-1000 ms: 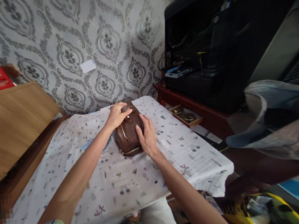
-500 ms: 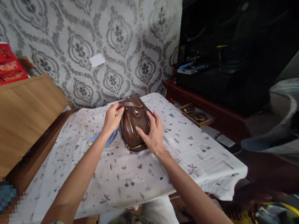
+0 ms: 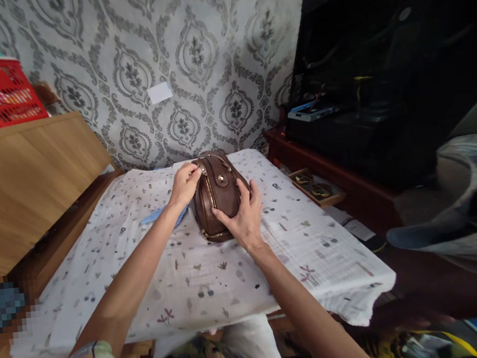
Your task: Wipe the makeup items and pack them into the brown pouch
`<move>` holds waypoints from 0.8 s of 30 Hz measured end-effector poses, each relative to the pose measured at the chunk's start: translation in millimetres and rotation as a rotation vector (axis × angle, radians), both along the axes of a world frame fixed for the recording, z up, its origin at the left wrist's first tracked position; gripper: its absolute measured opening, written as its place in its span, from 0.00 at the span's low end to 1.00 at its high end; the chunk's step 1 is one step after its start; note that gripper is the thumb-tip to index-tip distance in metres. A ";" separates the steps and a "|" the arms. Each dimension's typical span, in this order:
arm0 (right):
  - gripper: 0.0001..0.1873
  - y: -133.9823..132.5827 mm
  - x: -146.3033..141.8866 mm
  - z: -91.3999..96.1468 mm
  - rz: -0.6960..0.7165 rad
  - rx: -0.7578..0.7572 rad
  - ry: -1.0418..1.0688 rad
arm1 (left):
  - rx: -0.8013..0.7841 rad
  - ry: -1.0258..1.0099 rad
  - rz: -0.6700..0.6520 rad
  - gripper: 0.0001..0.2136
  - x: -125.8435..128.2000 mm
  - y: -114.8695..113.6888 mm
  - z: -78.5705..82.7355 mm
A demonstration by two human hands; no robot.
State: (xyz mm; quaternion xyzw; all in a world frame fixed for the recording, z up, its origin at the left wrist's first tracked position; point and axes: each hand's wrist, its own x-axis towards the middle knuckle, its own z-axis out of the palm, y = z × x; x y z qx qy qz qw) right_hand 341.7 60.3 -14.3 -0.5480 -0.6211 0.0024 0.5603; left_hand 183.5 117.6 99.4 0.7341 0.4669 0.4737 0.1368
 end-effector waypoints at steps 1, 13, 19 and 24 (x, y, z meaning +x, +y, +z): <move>0.51 0.1 -0.1 0.1 0.006 -0.001 0.009 | 0.003 0.005 -0.012 0.07 0.3 -4.0 0.2; 0.37 -3.8 15.3 6.4 0.274 -0.037 0.424 | -0.002 0.147 -0.056 0.08 12.0 -20.9 10.7; 0.38 5.3 17.6 0.1 0.284 -0.125 0.577 | 0.069 0.361 -0.009 0.17 46.7 -12.6 32.1; 0.37 4.2 16.0 -0.4 0.272 -0.125 0.511 | -0.027 0.385 -0.022 0.08 60.3 -0.8 43.1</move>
